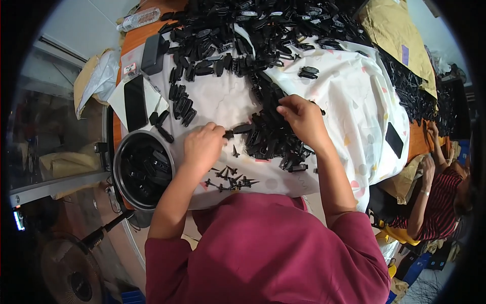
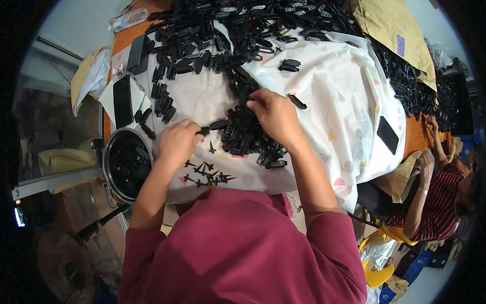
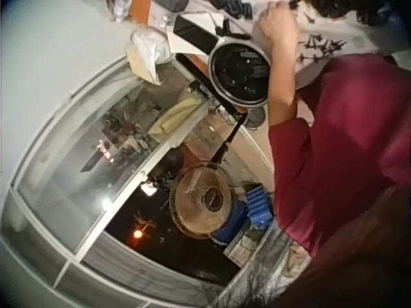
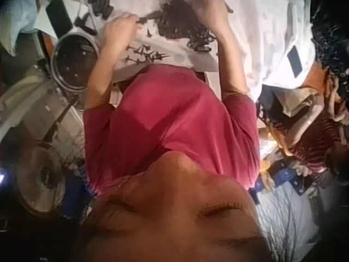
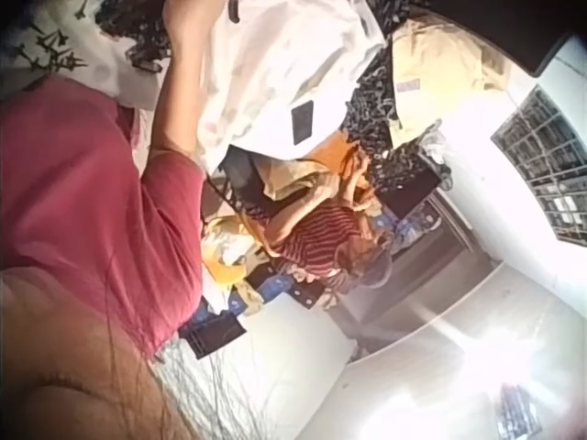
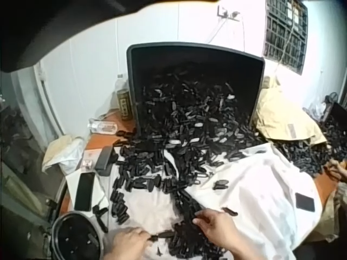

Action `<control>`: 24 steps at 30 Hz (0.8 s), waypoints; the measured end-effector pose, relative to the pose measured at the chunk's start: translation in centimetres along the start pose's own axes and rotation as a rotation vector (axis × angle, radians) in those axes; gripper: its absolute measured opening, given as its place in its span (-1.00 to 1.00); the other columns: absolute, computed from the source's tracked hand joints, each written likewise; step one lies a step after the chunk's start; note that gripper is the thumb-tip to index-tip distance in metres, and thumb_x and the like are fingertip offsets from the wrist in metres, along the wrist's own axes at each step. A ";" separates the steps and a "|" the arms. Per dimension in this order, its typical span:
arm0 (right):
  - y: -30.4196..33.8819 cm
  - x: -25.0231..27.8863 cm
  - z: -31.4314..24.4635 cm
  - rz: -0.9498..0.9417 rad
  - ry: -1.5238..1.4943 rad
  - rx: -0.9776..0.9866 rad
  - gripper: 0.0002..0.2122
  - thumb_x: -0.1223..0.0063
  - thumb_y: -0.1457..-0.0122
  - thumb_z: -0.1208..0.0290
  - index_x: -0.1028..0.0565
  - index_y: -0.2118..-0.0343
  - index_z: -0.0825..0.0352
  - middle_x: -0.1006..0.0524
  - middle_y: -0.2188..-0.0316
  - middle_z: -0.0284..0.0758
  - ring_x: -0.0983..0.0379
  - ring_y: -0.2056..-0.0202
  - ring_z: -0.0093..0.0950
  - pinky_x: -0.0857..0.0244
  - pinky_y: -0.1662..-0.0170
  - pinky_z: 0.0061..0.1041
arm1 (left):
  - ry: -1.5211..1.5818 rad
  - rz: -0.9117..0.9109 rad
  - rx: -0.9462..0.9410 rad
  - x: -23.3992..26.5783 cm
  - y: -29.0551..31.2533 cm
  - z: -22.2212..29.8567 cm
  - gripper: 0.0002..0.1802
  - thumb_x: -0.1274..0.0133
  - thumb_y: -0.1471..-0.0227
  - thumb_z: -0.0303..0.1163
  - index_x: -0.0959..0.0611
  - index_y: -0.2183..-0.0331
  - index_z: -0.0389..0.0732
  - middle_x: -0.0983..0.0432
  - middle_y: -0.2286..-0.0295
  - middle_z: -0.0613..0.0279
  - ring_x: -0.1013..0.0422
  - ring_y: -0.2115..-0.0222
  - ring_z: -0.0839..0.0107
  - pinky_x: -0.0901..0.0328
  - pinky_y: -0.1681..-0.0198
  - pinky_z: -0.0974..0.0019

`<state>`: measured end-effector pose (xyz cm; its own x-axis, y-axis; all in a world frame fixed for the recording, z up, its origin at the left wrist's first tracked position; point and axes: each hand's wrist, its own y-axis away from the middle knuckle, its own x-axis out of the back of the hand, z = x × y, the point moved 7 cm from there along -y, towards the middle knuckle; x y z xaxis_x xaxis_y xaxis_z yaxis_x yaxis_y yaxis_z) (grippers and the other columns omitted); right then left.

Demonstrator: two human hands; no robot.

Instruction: Assembling black plastic clip components by hand at a workbench.

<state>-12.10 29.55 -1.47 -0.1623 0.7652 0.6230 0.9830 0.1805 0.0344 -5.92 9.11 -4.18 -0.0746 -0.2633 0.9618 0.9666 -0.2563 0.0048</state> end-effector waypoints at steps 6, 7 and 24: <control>-0.2 -2.0 -2.3 -0.028 0.461 0.193 -0.80 -0.13 0.14 0.34 -0.50 0.48 0.36 -0.47 0.47 -0.25 -0.42 0.40 -0.39 -0.31 0.38 -0.46 | 0.664 0.069 0.268 0.4 -0.7 -1.6 -0.81 -0.11 0.18 -0.49 -0.51 0.40 -0.23 -0.43 0.52 0.32 -0.33 0.55 0.52 -0.22 0.48 0.51; 0.1 -3.9 -3.1 -0.117 0.686 0.277 -0.80 -0.16 0.18 0.30 -0.51 0.54 0.34 -0.45 0.46 -0.26 -0.40 0.36 -0.34 -0.32 0.39 -0.41 | 0.904 0.091 0.333 -0.3 -0.7 -2.3 -0.81 -0.10 0.16 -0.50 -0.52 0.38 -0.25 -0.43 0.52 0.36 -0.30 0.57 0.60 -0.20 0.50 0.58; 2.6 -2.3 -5.4 -0.396 -0.917 -0.184 -0.89 0.08 -0.10 0.47 -0.45 0.33 0.34 -0.35 0.66 -0.51 -0.14 0.76 -0.79 0.03 0.73 -0.82 | 1.356 0.217 0.073 3.6 -0.6 2.2 -0.67 -0.10 0.14 -0.57 -0.51 0.22 -0.31 -0.42 0.32 0.27 -0.33 0.35 0.57 -0.22 0.27 0.55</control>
<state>-8.74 24.87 1.39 -0.4069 0.8641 -0.2962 0.8293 0.4854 0.2768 -6.24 10.36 -0.14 -0.0599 -0.9955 -0.0730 0.9969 -0.0559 -0.0554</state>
